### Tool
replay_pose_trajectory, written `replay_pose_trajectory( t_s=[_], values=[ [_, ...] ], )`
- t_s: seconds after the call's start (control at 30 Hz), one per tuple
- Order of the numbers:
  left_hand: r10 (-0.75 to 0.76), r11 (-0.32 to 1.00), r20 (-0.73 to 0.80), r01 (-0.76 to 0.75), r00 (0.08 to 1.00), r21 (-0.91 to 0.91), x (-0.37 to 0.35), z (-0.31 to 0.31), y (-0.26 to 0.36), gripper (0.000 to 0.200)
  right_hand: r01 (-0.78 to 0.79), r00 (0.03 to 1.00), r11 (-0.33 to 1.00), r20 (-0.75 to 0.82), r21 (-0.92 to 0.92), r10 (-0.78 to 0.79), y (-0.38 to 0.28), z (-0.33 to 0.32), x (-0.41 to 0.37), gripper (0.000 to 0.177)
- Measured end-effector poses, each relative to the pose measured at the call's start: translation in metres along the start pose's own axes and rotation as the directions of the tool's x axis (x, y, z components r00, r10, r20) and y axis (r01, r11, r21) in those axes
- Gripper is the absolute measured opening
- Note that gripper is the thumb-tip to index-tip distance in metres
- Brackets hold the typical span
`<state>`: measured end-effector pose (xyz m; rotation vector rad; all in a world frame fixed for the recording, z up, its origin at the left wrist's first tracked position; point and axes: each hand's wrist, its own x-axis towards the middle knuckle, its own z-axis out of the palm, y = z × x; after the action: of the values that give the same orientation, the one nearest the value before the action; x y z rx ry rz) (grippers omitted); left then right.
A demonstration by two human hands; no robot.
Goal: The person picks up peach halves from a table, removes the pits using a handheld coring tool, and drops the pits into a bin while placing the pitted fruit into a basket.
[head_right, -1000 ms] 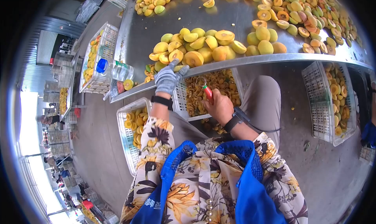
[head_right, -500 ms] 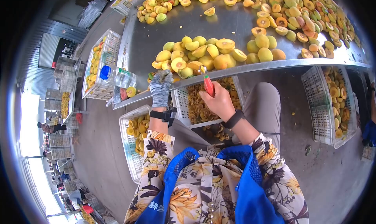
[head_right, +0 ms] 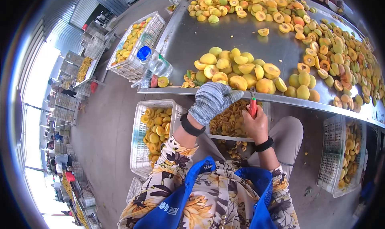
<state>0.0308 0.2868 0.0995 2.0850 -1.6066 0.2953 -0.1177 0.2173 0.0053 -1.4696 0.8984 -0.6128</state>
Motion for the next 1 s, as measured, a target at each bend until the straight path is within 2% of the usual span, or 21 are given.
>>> replay_pose_trajectory(
  t_s=[0.07, 0.1, 0.13, 0.17, 0.2, 0.23, 0.27, 0.3, 0.33, 0.37, 0.4, 0.43, 0.47, 0.5, 0.63, 0.7, 0.73, 0.77, 0.83, 0.9, 1.0],
  values=[
    [0.004, 0.997, 0.034, -0.007, 0.999, 0.070, -0.004, -0.003, 0.008, 0.046, 0.037, 0.999, 0.999, -0.010, -0.035, -0.037, 0.018, 0.001, 0.002, 0.023],
    [0.009, 0.989, 0.067, -0.019, 0.998, 0.146, -0.006, -0.005, 0.011, 0.046, 0.081, 0.996, 0.995, -0.020, -0.064, -0.082, 0.005, 0.008, -0.001, 0.021],
    [0.048, 0.991, 0.026, -0.051, 0.999, 0.126, -0.011, -0.003, 0.014, 0.040, -0.113, 0.992, 0.992, 0.067, 0.053, 0.109, -0.014, 0.005, -0.010, 0.018],
    [0.094, 0.985, 0.069, -0.103, 0.993, 0.138, -0.012, -0.012, 0.026, 0.032, -0.128, 0.988, 0.983, 0.104, 0.130, 0.115, -0.009, 0.006, -0.009, 0.014],
    [0.331, 0.943, 0.152, -0.333, 0.931, -0.014, -0.009, -0.026, 0.035, 0.021, -0.172, 0.979, 0.980, 0.129, 0.102, 0.159, 0.007, 0.003, -0.005, 0.015],
    [0.312, 0.939, 0.169, -0.330, 0.935, 0.097, -0.014, -0.027, 0.056, 0.017, 0.517, 0.851, 0.848, 0.037, 0.118, -0.524, 0.040, 0.011, 0.008, 0.020],
    [0.045, 0.876, -0.001, -0.038, 0.999, 0.481, -0.016, -0.016, 0.103, 0.014, 0.597, 0.789, 0.802, 0.157, 0.032, -0.594, -0.030, 0.010, -0.012, 0.023],
    [0.324, 0.893, 0.113, -0.343, 0.939, 0.291, -0.009, -0.045, 0.115, 0.017, 0.607, 0.768, 0.791, 0.198, 0.078, -0.609, -0.027, 0.027, -0.010, 0.023],
    [0.401, 0.701, 0.277, -0.487, 0.873, 0.520, -0.004, -0.071, 0.140, 0.019, 0.440, 0.898, 0.884, 0.061, -0.158, -0.436, -0.010, 0.032, -0.013, 0.025],
    [0.452, 0.761, 0.233, -0.509, 0.861, 0.402, -0.009, -0.078, 0.149, 0.019, 0.204, 0.956, 0.907, -0.124, -0.368, -0.265, 0.004, 0.030, -0.018, 0.028],
    [0.474, 0.816, 0.173, -0.504, 0.864, 0.283, -0.009, -0.077, 0.152, 0.019, -0.090, 0.914, 0.949, 0.404, 0.303, -0.042, 0.007, 0.000, -0.017, 0.025],
    [0.481, 0.848, 0.122, -0.496, 0.868, 0.187, -0.012, -0.074, 0.150, 0.019, -0.188, 0.879, 0.975, 0.464, 0.121, 0.112, -0.043, 0.004, -0.033, 0.019],
    [0.480, 0.862, 0.096, -0.489, 0.872, 0.134, -0.013, -0.072, 0.147, 0.019, 0.022, 0.960, 1.000, 0.277, 0.017, -0.026, -0.029, 0.022, -0.036, 0.017],
    [0.480, 0.869, 0.078, -0.486, 0.874, 0.099, -0.015, -0.071, 0.146, 0.019, 0.213, 0.975, 0.970, 0.091, -0.119, -0.203, 0.002, 0.031, -0.032, 0.016],
    [0.484, 0.874, 0.056, -0.485, 0.873, 0.015, -0.024, -0.068, 0.143, 0.020, 0.193, 0.960, 0.981, 0.211, -0.018, -0.185, 0.037, 0.021, -0.025, 0.017],
    [0.483, 0.875, 0.043, -0.483, 0.874, -0.012, -0.026, -0.069, 0.140, 0.020, 0.068, 0.969, 0.991, 0.243, -0.116, -0.038, 0.071, 0.020, -0.009, 0.018],
    [0.485, 0.874, 0.040, -0.484, 0.874, -0.026, -0.027, -0.070, 0.139, 0.020, -0.007, 0.961, 0.999, 0.277, -0.050, 0.021, 0.062, 0.023, -0.015, 0.019],
    [0.483, 0.876, 0.033, -0.482, 0.875, -0.036, -0.027, -0.071, 0.138, 0.020, -0.005, 0.959, 0.999, 0.282, -0.054, 0.020, 0.041, 0.024, -0.024, 0.019],
    [0.484, 0.874, 0.032, -0.482, 0.875, -0.058, -0.029, -0.070, 0.138, 0.020, -0.087, 0.944, 0.984, 0.303, -0.154, 0.131, 0.006, 0.029, -0.035, 0.020],
    [0.483, 0.874, 0.032, -0.480, 0.875, -0.074, -0.030, -0.071, 0.135, 0.020, -0.085, 0.939, 0.989, 0.322, -0.122, 0.120, 0.010, 0.030, -0.034, 0.020],
    [0.485, 0.872, 0.017, -0.481, 0.875, -0.092, -0.032, -0.070, 0.132, 0.021, -0.042, 0.945, 0.982, 0.312, -0.185, 0.099, 0.010, 0.030, -0.035, 0.020]
  ],
)
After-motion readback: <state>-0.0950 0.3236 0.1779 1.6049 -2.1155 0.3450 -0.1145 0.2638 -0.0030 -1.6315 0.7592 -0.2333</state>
